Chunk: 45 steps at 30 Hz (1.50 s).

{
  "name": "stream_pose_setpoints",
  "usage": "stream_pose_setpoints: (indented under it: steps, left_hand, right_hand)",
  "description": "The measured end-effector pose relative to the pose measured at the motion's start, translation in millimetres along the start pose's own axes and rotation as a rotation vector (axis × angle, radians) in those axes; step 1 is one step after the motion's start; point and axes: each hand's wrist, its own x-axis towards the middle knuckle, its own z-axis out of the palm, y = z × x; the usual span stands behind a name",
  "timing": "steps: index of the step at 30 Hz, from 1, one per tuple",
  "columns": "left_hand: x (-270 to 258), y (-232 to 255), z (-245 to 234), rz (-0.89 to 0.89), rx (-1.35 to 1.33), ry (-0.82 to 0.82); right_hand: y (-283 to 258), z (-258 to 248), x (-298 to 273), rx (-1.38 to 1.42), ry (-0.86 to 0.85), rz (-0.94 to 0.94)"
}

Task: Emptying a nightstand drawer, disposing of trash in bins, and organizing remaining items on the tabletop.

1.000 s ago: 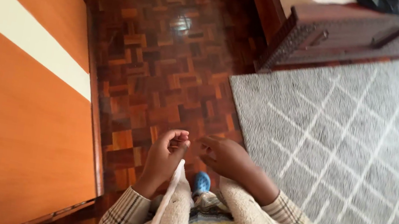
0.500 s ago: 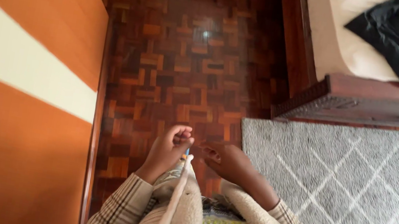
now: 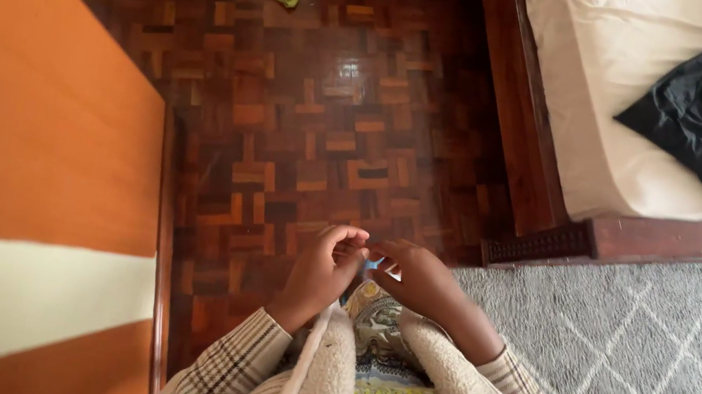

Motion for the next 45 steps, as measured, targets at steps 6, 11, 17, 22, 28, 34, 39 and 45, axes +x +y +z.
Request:
stream_pose_setpoints:
  steps: [6,11,17,22,28,34,39,45]
  left_hand:
    - [146,-29,-6,-0.002,-0.052,0.060]
    - [289,-13,-34,-0.022,0.018,0.107]
    - [419,-6,-41,0.036,-0.003,0.151]
    - [509,-25,-52,-0.034,-0.011,0.109]
    - [664,-45,-80,-0.035,-0.081,0.078]
    - [831,-22,-108,0.060,-0.046,-0.042]
    - [934,-14,-113,0.103,-0.002,-0.144]
    - [1024,0,-90,0.081,0.003,-0.309]
  right_hand:
    - [46,-77,126,-0.078,-0.055,-0.025]
    - [84,-156,242,0.028,-0.079,-0.087]
    - [114,-216,356,-0.081,0.006,-0.152]
    - [133,-257,432,-0.035,-0.022,-0.044]
    - [180,-304,540,0.060,0.087,0.017]
    - [213,-363,665,0.023,0.104,0.205]
    - [220,-404,738,0.144,0.224,0.181]
    - [274,-446,787,0.197,0.215,0.459]
